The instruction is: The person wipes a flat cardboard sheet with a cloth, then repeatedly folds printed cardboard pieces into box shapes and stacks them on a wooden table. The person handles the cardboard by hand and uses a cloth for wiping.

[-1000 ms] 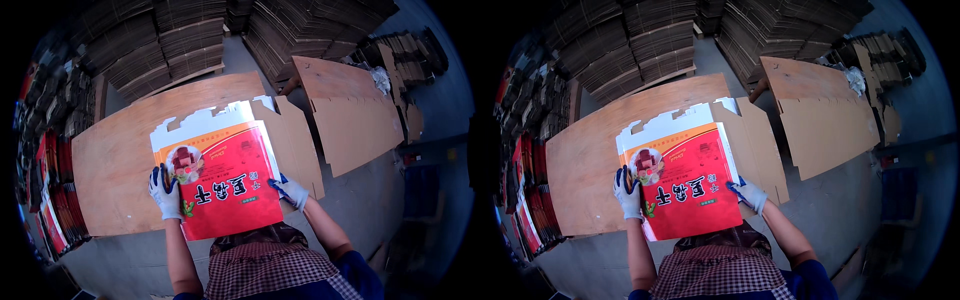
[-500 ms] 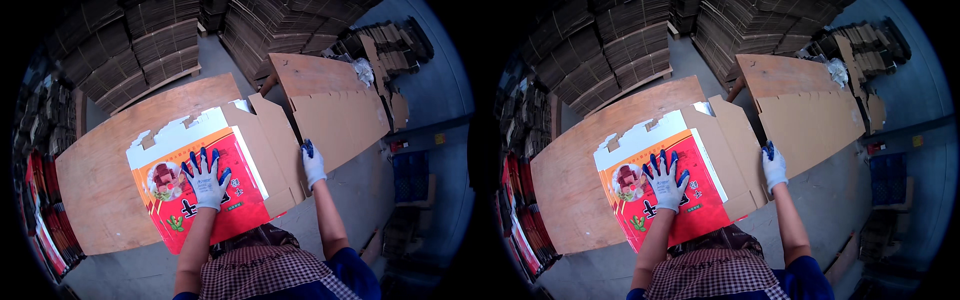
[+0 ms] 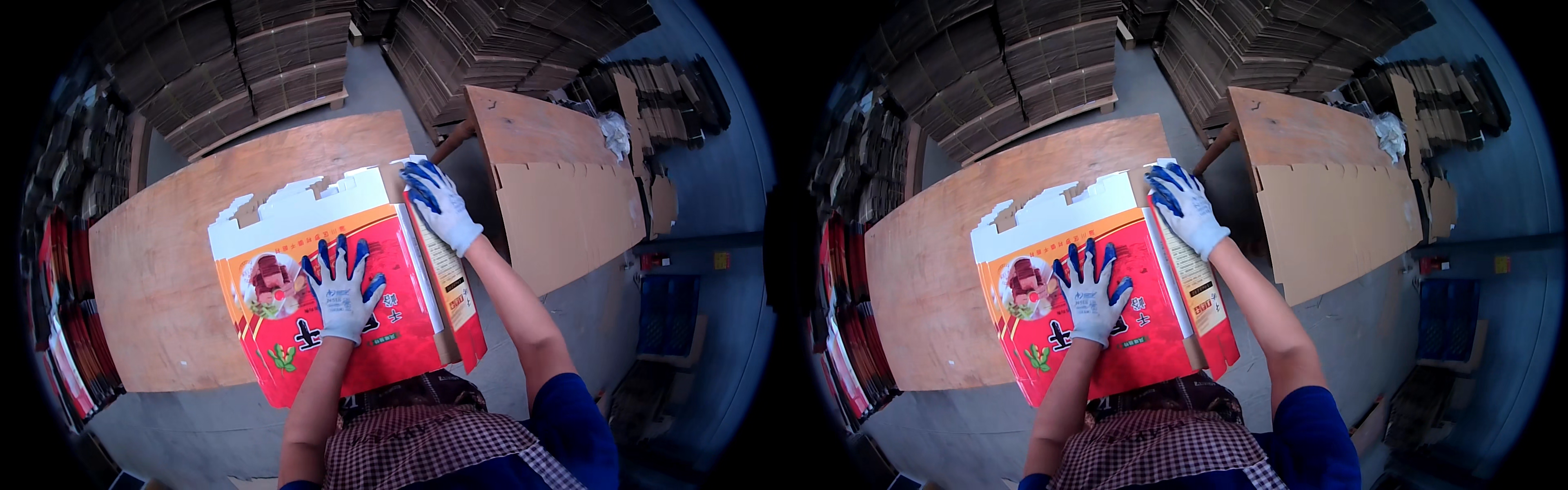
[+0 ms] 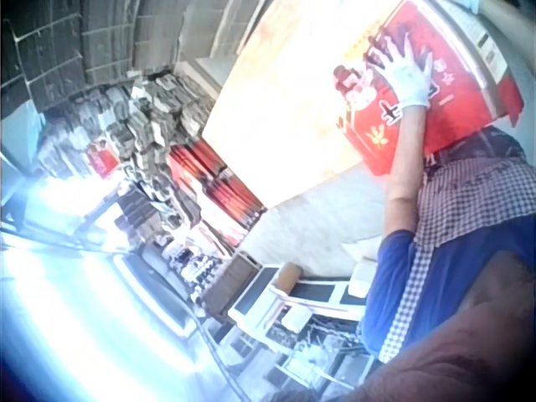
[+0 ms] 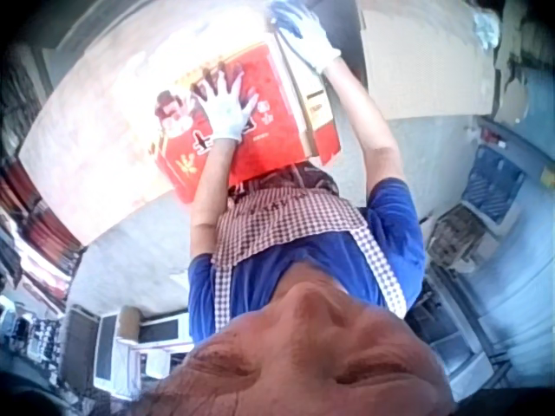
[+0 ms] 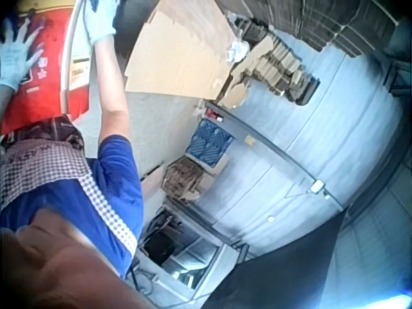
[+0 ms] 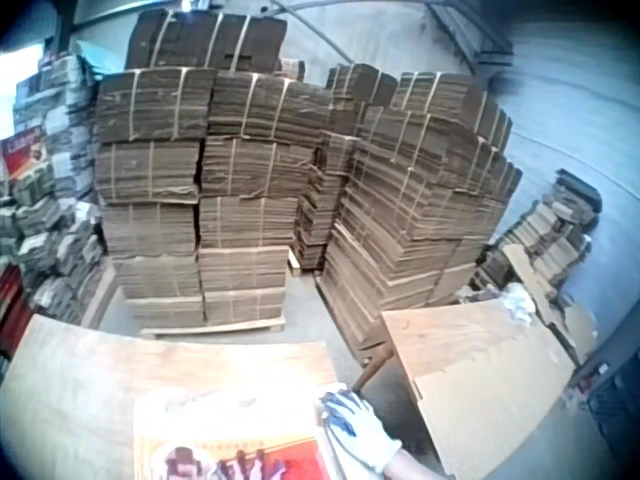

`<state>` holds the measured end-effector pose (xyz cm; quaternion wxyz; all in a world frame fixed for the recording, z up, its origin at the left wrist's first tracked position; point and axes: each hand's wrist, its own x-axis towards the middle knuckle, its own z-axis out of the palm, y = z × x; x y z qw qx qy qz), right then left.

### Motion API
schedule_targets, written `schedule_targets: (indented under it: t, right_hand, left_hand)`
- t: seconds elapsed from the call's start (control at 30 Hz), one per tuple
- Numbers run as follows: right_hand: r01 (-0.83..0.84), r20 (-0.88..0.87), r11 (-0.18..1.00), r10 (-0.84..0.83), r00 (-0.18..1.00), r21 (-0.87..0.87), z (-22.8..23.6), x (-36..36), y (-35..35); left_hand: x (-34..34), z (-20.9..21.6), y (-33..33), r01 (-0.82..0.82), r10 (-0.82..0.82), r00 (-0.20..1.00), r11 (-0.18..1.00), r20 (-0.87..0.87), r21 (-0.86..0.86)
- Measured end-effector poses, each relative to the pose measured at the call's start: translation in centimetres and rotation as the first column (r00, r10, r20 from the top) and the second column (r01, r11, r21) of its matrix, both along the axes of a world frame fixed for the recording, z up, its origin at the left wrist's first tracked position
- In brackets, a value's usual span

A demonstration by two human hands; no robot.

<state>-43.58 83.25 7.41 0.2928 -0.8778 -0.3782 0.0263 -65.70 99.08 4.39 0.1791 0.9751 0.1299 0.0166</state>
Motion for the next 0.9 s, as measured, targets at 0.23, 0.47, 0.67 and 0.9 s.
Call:
schedule_targets:
  t: [0.23,0.47,0.67,0.9]
  right_hand:
    - [-0.023,0.109,0.956,0.057,0.992,-0.293,-1.5,0.3,1.8]
    - [0.216,0.308,0.868,-0.077,0.948,-0.447,-2.3,-2.6,4.7]
    - [0.398,0.384,0.870,-0.275,0.881,-0.290,-3.0,-5.0,4.9]
    - [0.447,0.338,0.852,-0.350,0.874,-0.272,-2.7,-16.3,-3.8]
  left_hand:
    - [-0.1,0.0,0.5,-0.004,0.004,0.999,1.000,-0.045,-0.012]
    - [-0.2,0.0,0.7,0.001,-0.002,0.999,1.000,-0.044,-0.007]
    - [-0.3,-0.1,0.9,-0.010,0.010,0.999,1.000,-0.051,0.003]
    - [-0.4,0.3,0.4,0.001,0.000,1.000,1.000,-0.018,0.026]
